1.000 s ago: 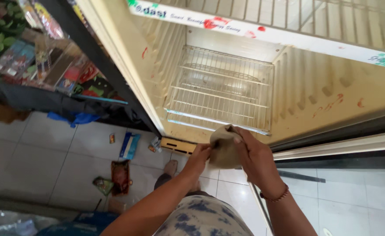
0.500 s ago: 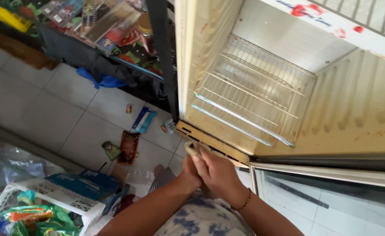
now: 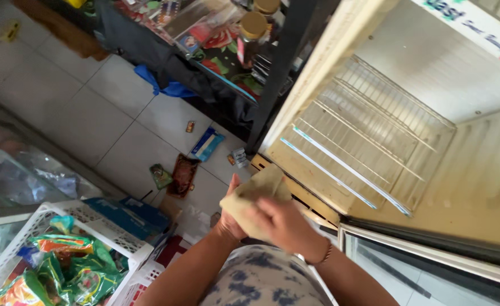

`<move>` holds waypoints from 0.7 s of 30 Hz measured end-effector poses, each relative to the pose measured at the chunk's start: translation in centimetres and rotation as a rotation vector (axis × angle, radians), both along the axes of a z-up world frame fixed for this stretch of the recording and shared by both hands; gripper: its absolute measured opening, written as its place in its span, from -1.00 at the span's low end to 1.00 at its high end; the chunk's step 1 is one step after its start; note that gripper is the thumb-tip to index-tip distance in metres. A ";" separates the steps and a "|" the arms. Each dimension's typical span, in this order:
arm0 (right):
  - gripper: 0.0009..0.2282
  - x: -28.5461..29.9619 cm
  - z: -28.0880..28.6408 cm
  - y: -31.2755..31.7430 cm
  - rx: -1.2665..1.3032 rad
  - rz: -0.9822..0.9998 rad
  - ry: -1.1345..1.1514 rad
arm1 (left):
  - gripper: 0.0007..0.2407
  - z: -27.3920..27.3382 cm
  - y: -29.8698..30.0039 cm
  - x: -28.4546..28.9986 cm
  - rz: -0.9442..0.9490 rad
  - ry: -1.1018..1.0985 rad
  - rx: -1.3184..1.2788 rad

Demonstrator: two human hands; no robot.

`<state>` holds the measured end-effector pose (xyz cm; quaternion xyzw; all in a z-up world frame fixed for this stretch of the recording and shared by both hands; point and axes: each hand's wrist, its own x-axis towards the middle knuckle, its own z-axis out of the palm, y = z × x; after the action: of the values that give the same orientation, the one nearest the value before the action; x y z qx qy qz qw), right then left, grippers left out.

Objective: The person wipes the interior of a commercial freezer with a cloth, then picks up various packaged food items from a white basket and places them onto the freezer shelves. The person handles multiple packages one at a time and arranges them inside the freezer.

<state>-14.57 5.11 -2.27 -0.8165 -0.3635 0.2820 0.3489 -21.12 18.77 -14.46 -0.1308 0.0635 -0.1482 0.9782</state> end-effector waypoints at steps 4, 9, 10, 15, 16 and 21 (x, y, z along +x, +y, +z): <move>-0.67 2.3 2.0 0.8 0.102 -0.323 -0.491 | -0.26 5.4 1.3 0.4 0.065 0.000 0.142; -0.46 0.6 2.8 0.7 0.387 -0.029 -0.557 | -0.23 8.3 2.4 1.0 0.073 0.031 0.264; -0.40 -0.1 2.3 0.9 0.421 0.055 -0.487 | -0.22 8.6 2.1 0.9 0.068 0.061 0.322; -0.31 -2.1 -1.7 1.2 0.525 -0.290 0.315 | -0.18 10.0 -1.5 0.0 0.004 0.200 0.770; -0.32 -1.8 -2.3 0.9 0.473 -0.419 0.554 | -0.17 10.2 -2.0 -0.2 -0.004 0.236 0.860; -0.38 1.2 -4.0 -1.4 0.528 -0.612 1.200 | -0.22 10.3 -3.9 -3.7 0.070 0.349 1.447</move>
<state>-13.39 3.66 -6.31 -0.4748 0.0795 0.4742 0.7371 -24.80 14.89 -4.17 0.5223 0.2952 -0.0154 0.7999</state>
